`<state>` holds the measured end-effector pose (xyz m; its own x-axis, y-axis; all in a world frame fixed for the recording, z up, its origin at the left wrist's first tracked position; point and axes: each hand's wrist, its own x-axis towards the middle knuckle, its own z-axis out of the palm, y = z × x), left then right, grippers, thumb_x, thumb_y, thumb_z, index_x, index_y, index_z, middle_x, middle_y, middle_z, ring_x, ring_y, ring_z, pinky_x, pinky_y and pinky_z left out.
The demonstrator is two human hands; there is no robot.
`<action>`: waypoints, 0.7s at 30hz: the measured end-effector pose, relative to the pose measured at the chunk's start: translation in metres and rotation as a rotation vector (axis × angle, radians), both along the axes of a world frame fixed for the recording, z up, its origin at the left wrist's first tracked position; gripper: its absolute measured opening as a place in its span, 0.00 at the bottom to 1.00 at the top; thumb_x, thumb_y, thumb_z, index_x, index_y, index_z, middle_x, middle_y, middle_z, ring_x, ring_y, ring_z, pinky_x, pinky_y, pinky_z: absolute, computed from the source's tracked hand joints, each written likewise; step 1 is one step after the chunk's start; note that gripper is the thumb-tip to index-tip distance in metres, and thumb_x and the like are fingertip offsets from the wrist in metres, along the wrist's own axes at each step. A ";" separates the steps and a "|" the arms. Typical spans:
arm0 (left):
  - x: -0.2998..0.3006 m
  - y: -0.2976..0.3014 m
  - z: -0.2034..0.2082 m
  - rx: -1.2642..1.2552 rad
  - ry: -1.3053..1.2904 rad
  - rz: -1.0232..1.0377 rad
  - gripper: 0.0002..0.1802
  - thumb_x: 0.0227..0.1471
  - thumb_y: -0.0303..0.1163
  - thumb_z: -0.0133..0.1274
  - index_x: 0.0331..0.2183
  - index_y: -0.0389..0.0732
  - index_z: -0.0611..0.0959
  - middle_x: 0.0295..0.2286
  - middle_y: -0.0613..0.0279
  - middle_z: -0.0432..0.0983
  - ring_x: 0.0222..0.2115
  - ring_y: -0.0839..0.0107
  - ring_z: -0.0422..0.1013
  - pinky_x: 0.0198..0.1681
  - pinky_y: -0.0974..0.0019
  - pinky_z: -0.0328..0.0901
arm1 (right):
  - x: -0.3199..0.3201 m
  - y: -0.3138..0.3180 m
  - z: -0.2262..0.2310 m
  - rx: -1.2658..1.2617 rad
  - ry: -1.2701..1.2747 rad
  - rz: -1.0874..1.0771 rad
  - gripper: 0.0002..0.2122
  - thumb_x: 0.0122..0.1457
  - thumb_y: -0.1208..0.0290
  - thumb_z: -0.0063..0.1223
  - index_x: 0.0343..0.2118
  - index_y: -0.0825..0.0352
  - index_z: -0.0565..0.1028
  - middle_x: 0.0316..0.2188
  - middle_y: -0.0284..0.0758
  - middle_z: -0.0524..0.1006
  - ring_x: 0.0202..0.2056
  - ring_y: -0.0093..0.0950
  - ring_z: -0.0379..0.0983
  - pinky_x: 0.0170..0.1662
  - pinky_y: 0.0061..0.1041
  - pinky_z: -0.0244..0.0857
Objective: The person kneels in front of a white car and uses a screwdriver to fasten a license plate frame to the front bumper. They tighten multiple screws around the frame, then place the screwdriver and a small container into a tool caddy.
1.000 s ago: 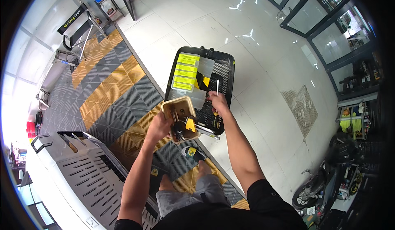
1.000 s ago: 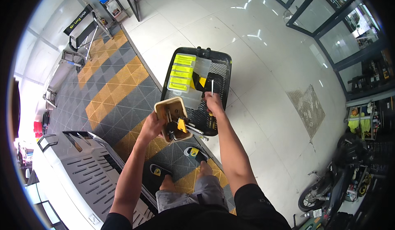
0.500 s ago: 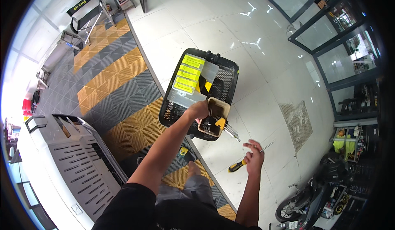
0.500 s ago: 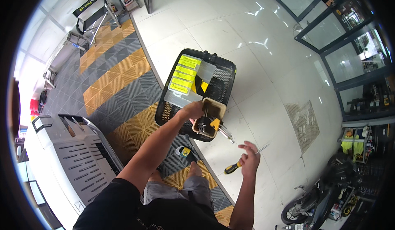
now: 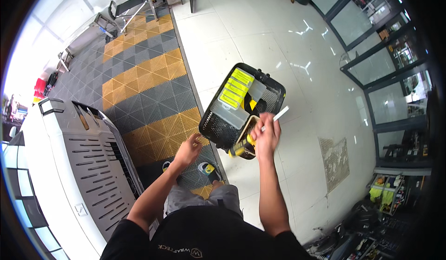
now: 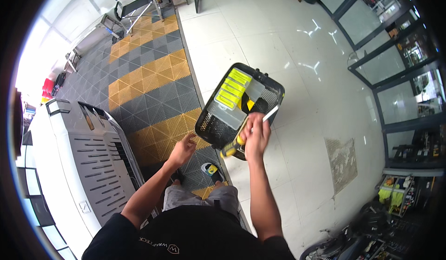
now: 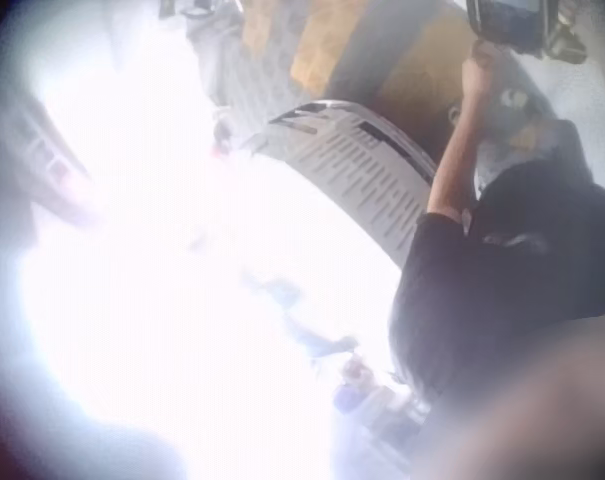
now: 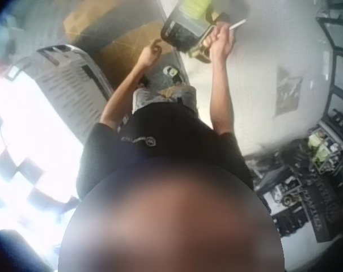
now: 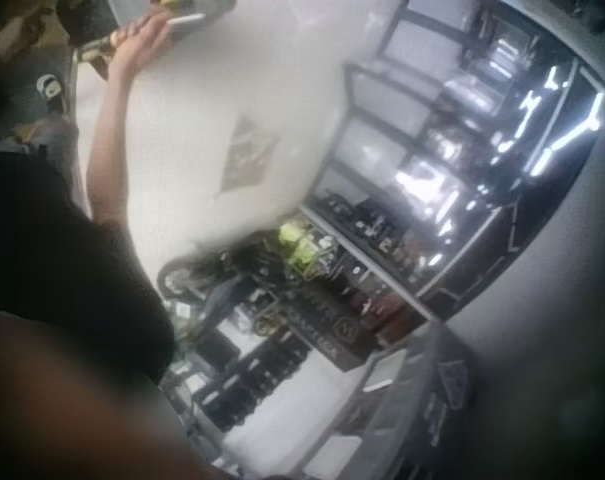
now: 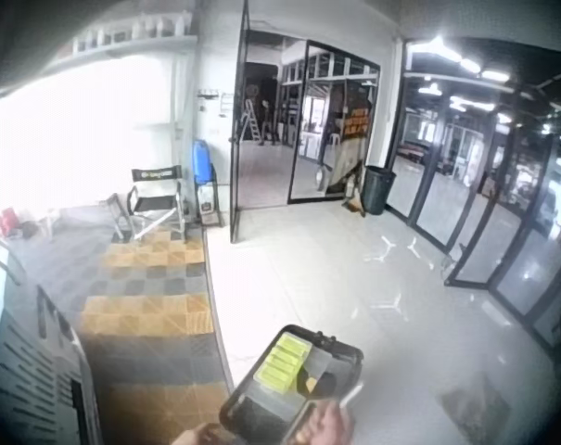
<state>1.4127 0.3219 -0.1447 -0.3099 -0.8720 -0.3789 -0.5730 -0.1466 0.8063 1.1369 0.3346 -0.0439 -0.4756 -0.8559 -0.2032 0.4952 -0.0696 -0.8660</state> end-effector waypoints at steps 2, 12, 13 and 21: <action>0.049 0.017 0.005 -0.002 -0.037 0.020 0.25 0.59 0.33 0.50 0.57 0.35 0.74 0.39 0.44 0.83 0.40 0.49 0.80 0.46 0.55 0.73 | 0.000 -0.054 -0.018 0.115 0.079 -0.037 0.13 0.75 0.59 0.41 0.40 0.64 0.70 0.23 0.25 0.62 0.19 0.15 0.54 0.22 0.19 0.54; 0.243 0.154 -0.019 0.053 -0.174 0.620 0.22 0.56 0.27 0.52 0.54 0.35 0.77 0.29 0.47 0.82 0.31 0.58 0.80 0.37 0.58 0.73 | -0.106 -0.125 -0.109 0.308 0.078 -0.330 0.05 0.62 0.78 0.47 0.40 0.66 0.70 0.22 0.30 0.64 0.18 0.21 0.57 0.17 0.25 0.54; 0.250 0.169 -0.023 0.107 -0.189 0.681 0.22 0.56 0.27 0.51 0.53 0.34 0.77 0.29 0.46 0.82 0.31 0.57 0.80 0.38 0.57 0.73 | -0.123 -0.137 -0.113 0.332 0.211 -0.391 0.10 0.57 0.83 0.38 0.40 0.68 0.70 0.24 0.33 0.66 0.17 0.21 0.58 0.16 0.24 0.55; 0.256 0.246 -0.036 0.299 -0.222 0.685 0.26 0.53 0.29 0.51 0.54 0.32 0.76 0.30 0.47 0.82 0.33 0.56 0.80 0.42 0.57 0.72 | -0.120 -0.164 -0.119 0.283 0.256 -0.251 0.06 0.64 0.79 0.41 0.40 0.69 0.71 0.23 0.32 0.69 0.17 0.23 0.64 0.18 0.26 0.65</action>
<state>1.6688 0.5678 -0.1809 0.3718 -0.6923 -0.6184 -0.4197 -0.7196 0.5533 1.0167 0.1702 -0.1632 -0.7269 -0.6351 -0.2614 0.2605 0.0972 -0.9606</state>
